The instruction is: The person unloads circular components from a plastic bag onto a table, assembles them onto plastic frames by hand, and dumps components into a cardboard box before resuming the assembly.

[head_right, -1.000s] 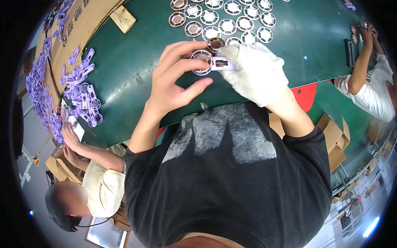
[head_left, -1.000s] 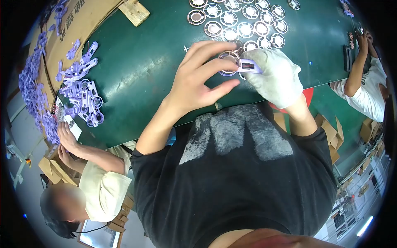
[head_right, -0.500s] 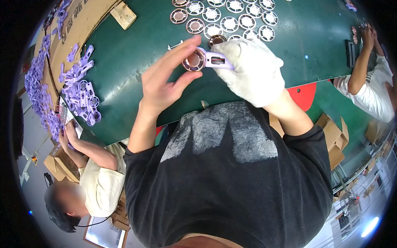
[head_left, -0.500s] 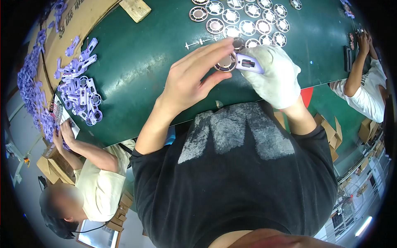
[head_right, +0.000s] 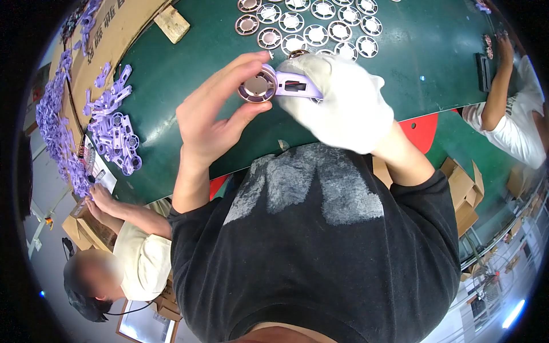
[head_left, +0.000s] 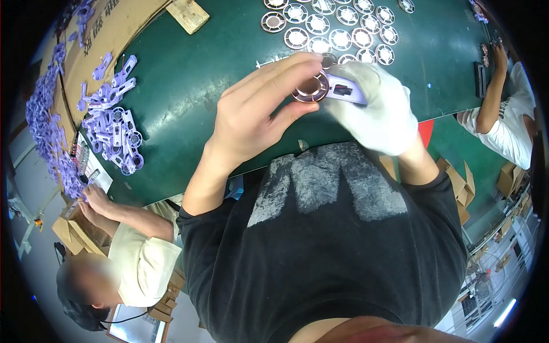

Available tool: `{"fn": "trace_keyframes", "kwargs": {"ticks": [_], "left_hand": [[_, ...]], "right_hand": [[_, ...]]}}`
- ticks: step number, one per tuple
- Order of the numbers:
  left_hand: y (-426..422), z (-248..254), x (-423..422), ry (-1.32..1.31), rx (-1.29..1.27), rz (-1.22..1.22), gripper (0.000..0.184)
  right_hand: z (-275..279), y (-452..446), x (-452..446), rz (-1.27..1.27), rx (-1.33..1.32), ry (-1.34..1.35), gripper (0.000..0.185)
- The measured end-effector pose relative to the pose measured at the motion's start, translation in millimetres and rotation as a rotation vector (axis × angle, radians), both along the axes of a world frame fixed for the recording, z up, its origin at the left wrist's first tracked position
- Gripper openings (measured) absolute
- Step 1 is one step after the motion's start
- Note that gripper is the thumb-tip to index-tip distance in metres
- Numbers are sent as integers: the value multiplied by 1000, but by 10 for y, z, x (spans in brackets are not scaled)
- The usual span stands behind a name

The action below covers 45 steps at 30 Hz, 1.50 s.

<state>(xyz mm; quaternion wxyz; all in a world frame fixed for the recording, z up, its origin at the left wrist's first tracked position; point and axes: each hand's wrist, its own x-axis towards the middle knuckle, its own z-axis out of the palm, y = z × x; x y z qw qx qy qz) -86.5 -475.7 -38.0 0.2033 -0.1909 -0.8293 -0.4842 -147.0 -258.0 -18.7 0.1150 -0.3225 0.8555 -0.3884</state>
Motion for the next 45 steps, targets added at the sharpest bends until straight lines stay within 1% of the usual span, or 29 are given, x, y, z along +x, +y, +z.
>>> {"fn": "trace_keyframes", "kwargs": {"ticks": [3,6,7,9,10,11,14,15,18,21,24,25,26,28,29,30,31,32,33,35,36,37,39,42,44,45], "left_hand": [[18,47,-37,114,-23,-47,46],[114,70,-68,164,16,-134,43],[107,16,-89,155,56,-158,45],[121,129,-40,62,147,-85,48],[125,167,-15,13,192,-46,49],[112,143,-2,-31,291,-93,51],[202,75,-15,-61,348,-65,46],[230,18,-23,-66,404,-85,43],[225,-40,-21,-40,400,-136,38],[180,-37,-91,-65,378,-181,35],[20,25,-348,-128,101,-9,30],[-52,-94,-470,-344,173,48,24],[-101,-283,-707,-503,604,37,19],[-423,-159,-1280,-742,811,45,19],[-599,-199,-1617,-724,966,7,18],[-755,-273,-1996,-708,1124,-37,18],[-859,-296,-2379,-656,1176,-23,18],[-1013,-460,-2800,-660,1264,40,21],[-1110,-567,-3190,-647,1297,143,24],[-1325,-806,-3897,-595,1381,145,26],[-1385,-852,-4057,-573,1423,151,27],[-1289,-747,-4036,-568,1369,212,27],[-936,-552,-3964,-558,1270,329,28],[-474,72,-3328,-439,985,174,29],[-614,362,-2900,-247,843,148,31],[-639,662,-2654,-90,888,-27,30]], "right_hand": [[156,29,-95,121,122,-127,44],[172,-33,-209,212,133,-256,47],[171,-42,-250,261,189,-305,45],[218,-72,-204,218,73,-208,44],[242,-97,-194,210,95,-163,42],[265,-122,-183,201,117,-118,39],[70,-59,-183,255,30,111,34],[52,-51,-151,235,38,204,30],[-14,-14,-133,253,-87,303,29],[18,-33,-83,220,-51,317,30],[-75,-103,-147,26,-50,373,36],[-30,-127,-201,-6,-60,282,48],[47,-110,-283,-55,10,214,57],[2,-4,-428,-233,-91,243,58],[-57,71,-493,-291,-134,264,53],[-26,123,-550,-341,-145,202,52],[6,167,-569,-383,-152,127,50],[36,210,-581,-419,-155,44,48],[77,247,-607,-423,-142,28,43],[30,342,-614,-394,-164,60,41],[3,376,-606,-380,-174,69,41],[5,389,-589,-399,-172,11,39],[32,432,-599,-404,-144,-20,39],[-15,524,-597,-428,-122,-65,38],[-68,559,-601,-429,-118,-73,37],[-96,572,-612,-418,-114,-67,37]]}}
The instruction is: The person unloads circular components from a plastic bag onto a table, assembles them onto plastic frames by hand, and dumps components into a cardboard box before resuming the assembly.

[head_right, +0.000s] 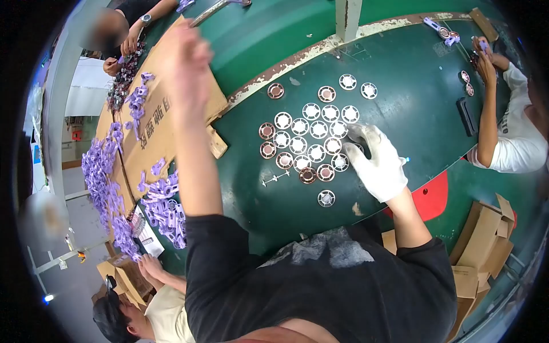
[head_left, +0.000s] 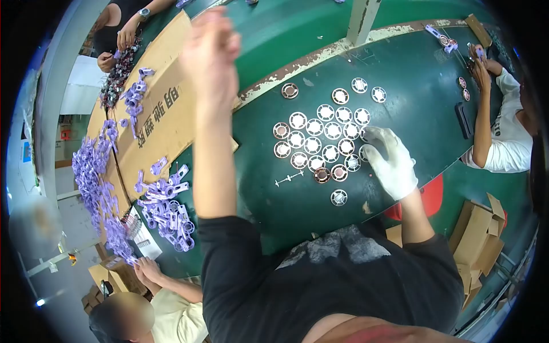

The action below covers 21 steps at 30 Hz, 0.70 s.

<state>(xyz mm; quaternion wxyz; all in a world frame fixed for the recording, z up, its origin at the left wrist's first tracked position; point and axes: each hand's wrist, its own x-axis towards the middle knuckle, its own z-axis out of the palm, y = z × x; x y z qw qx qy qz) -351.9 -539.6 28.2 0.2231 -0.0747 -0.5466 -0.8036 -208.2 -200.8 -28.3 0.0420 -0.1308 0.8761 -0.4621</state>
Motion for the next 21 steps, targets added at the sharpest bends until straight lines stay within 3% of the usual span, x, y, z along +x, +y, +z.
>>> {"fn": "trace_keyframes", "kwargs": {"ticks": [2,4,6,7,8,11,15,21], "left_hand": [[-49,643,871,302,-64,-23,20],[-326,906,1963,686,-33,-115,9],[-49,1363,2531,843,-217,-146,16],[256,1672,2601,866,-374,-117,29],[390,1736,2680,891,-415,-118,18],[498,1708,2915,982,-448,-9,12],[544,1653,3145,961,-411,-111,20],[570,1589,3527,1006,-393,-23,28]], "right_hand": [[-48,-13,-7,20,0,7,36],[-72,-46,9,35,-5,11,37],[-4,-108,42,69,-13,42,37],[35,-146,72,85,-15,53,38],[76,-181,96,91,-3,18,39],[90,-221,206,171,38,144,40],[162,-190,385,227,-10,54,42],[191,-109,656,236,55,63,43]]}}
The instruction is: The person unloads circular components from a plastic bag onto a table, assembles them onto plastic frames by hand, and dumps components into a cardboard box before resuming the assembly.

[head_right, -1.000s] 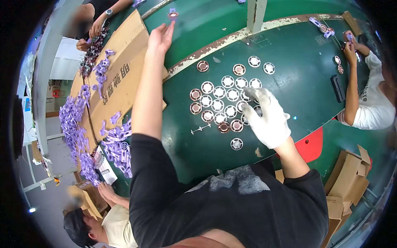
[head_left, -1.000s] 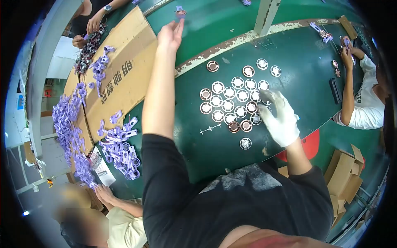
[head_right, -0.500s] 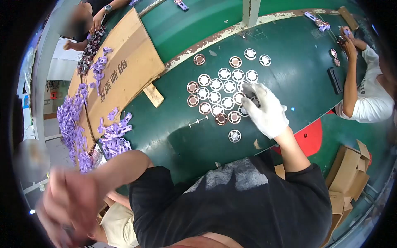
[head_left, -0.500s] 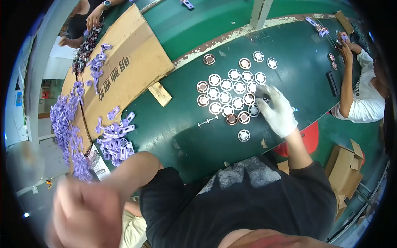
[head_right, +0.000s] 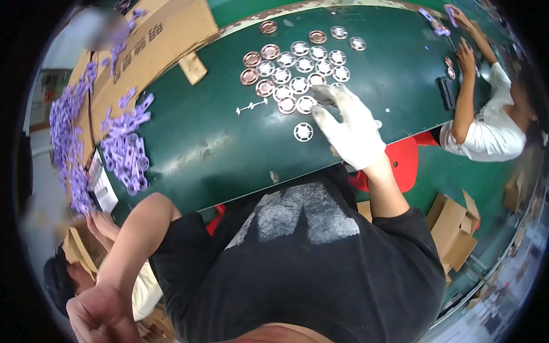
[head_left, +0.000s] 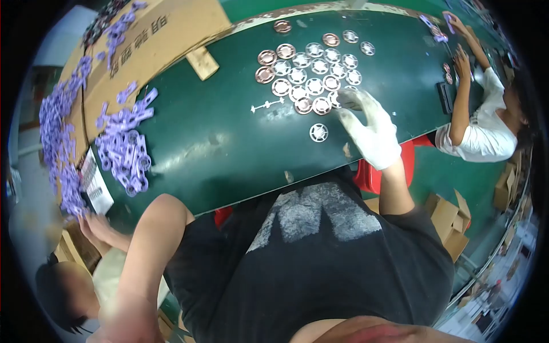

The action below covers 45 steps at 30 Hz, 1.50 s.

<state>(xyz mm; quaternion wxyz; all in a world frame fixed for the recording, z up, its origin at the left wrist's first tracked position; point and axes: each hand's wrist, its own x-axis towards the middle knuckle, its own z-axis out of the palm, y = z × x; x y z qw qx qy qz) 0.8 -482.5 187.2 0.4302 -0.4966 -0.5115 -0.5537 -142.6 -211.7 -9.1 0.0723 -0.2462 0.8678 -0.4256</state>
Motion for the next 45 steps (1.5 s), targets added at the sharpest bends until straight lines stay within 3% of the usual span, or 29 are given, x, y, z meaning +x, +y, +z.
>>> {"fn": "trace_keyframes", "kwargs": {"ticks": [4,7,9,11,12,15,16,18,20,23,26,28,33,38,40,42,43,45], "left_hand": [[-52,-57,351,-19,-15,75,29],[-223,-113,665,-2,39,142,30],[-201,-182,642,-72,-132,262,30],[-459,-507,771,-559,-25,1194,10],[-610,-765,926,-788,45,1665,15],[-1355,-1548,971,-575,-20,1647,22],[-1756,-1836,873,-770,-84,1706,31],[-2555,-2686,952,-898,-257,1905,55],[-2833,-3128,1033,-1053,-259,1882,62],[-2594,-3049,947,-1201,-304,1880,46],[-2187,-3038,681,-1202,-378,2042,45],[-2076,-3157,554,-1118,-317,2017,41],[-1737,-2948,234,-1011,-461,2095,26],[-1382,-2427,95,-849,-251,1926,19],[-1002,-2239,-133,-767,-223,1711,18],[-485,-2116,-404,-635,-376,1526,17],[-248,-2145,-528,-603,-404,1386,19],[163,-2256,-715,-529,-490,1236,32]], "right_hand": [[26,-129,225,-147,-54,-301,41],[-85,-150,242,-49,14,-167,39],[-63,-241,289,-5,26,-185,36],[-30,-365,365,19,-10,-233,32],[-84,-366,377,29,-64,-246,30],[-416,-234,336,59,-80,-96,30],[-567,-164,298,40,-96,-75,30],[-661,-131,238,21,-205,-212,29],[-670,-154,107,82,-148,-126,26],[-513,-355,-56,114,-47,2,23],[-400,-606,-216,185,-46,72,20],[-351,-768,-278,234,-64,75,21],[-221,-1024,-450,324,11,202,27],[-70,-1141,-444,363,29,18,33],[-43,-1146,-405,496,-6,-141,37],[-108,-1149,-300,580,-365,-613,40],[-379,-1102,-348,567,-406,-436,41],[-391,-1061,-408,355,-380,-250,36]]}}
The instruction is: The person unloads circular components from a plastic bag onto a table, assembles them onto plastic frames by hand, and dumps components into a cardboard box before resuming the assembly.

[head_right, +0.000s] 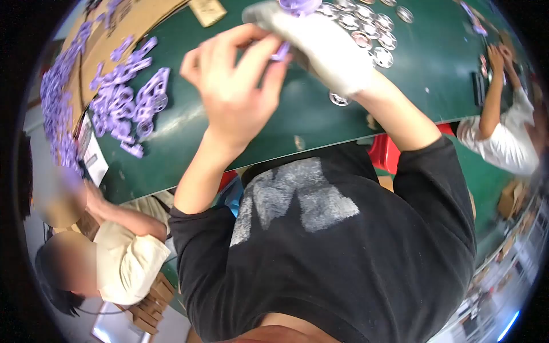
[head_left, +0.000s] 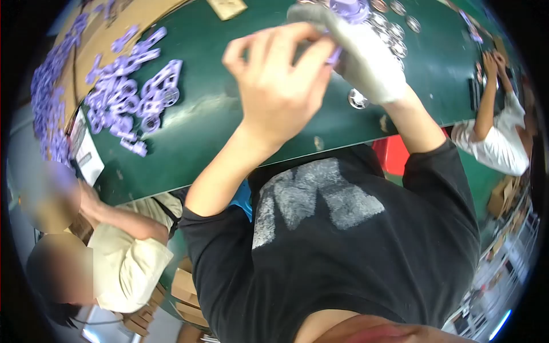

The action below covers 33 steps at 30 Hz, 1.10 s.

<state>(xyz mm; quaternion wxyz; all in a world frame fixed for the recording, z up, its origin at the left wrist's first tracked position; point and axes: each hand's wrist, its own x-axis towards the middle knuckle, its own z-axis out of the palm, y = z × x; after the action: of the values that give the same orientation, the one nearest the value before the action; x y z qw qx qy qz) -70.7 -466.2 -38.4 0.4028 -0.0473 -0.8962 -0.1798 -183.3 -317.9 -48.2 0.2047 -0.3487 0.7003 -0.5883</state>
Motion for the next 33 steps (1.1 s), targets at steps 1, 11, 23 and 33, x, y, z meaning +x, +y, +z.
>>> {"fn": "trace_keyframes", "kwargs": {"ticks": [1,11,23,33], "left_hand": [[147,-106,-70,27,0,-69,39],[808,-774,-25,-541,-38,-440,51],[-63,-287,-456,-345,670,-189,22],[-147,-410,-420,-320,292,-239,27]], "right_hand": [[74,14,-46,-145,6,36,34],[76,371,-521,-419,382,344,37],[-24,270,-283,-45,494,622,26],[-53,261,-213,-37,565,589,26]]}}
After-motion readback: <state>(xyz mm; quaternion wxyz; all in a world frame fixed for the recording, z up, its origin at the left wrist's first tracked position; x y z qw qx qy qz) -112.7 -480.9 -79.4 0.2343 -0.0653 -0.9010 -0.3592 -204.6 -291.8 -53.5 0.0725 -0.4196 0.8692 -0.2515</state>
